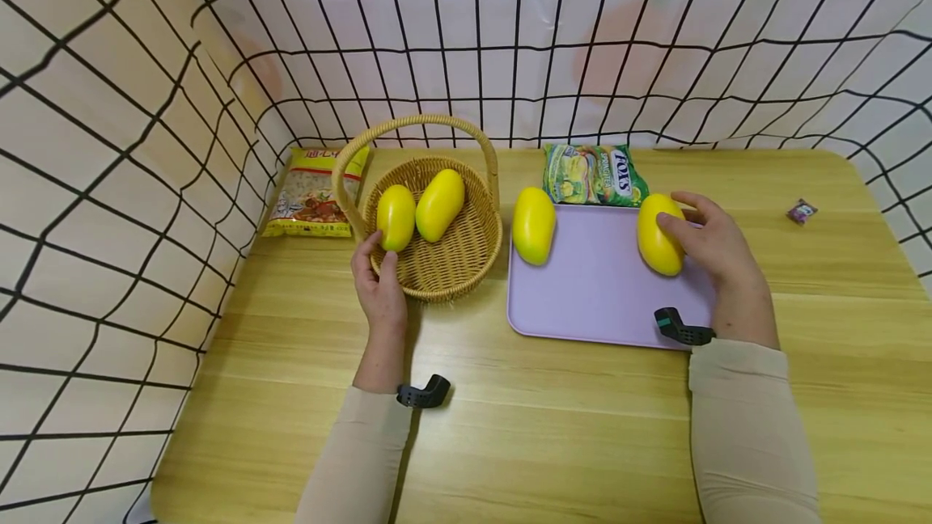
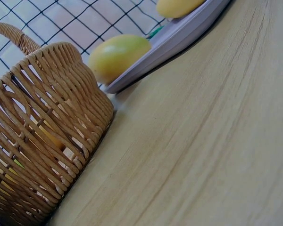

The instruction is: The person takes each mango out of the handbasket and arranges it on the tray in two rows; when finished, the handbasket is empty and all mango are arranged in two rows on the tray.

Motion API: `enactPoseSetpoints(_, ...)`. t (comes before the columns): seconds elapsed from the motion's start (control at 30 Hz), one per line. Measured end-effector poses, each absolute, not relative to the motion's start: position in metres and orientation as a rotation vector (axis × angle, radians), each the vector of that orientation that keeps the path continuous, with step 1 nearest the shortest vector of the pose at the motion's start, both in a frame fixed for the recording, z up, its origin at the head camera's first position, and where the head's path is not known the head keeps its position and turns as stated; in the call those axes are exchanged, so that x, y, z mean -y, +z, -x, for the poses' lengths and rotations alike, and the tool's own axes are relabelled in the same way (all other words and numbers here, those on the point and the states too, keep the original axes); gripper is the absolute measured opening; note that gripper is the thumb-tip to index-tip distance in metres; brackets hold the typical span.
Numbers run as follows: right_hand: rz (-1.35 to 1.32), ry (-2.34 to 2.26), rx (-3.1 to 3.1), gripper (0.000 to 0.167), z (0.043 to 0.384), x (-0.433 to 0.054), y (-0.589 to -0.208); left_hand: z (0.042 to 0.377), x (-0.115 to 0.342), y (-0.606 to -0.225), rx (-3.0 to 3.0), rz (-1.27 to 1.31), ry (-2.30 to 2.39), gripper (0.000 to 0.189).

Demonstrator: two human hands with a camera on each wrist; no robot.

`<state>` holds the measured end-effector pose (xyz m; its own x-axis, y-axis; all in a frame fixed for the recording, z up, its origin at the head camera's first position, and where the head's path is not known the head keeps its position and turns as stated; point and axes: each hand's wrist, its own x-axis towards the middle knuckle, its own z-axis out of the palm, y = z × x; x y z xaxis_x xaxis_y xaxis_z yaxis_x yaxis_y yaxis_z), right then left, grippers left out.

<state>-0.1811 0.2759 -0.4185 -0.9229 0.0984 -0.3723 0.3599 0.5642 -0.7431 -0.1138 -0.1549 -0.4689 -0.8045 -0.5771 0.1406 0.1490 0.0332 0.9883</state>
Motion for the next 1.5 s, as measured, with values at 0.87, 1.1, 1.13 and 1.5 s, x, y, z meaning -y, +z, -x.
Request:
enactPoseSetpoints(0.87, 0.392, -1.297, -2.613, 0.059, 0.132, -0.17, -0.353, 0.113, 0.156, -0.468, 1.781, -0.414, -1.87, 0.042)
enactPoseSetpoints(1.1, 0.691, -1.351, -2.539, 0.051, 0.124, -0.116, -0.37, 0.113, 0.157, -0.469, 1.782, -0.427, -1.872, 0.043)
enactPoseSetpoints(1.13, 0.705, -1.367, -2.522, 0.052, 0.123, -0.108, -0.372, 0.113, 0.157, -0.469, 1.783, -0.43, -1.872, 0.043)
enactPoseSetpoints(1.5, 0.512, -1.615, -2.429, 0.063, 0.129, -0.041, -0.384, 0.112, 0.157, -0.468, 1.816, -0.442, -1.829, 0.043)
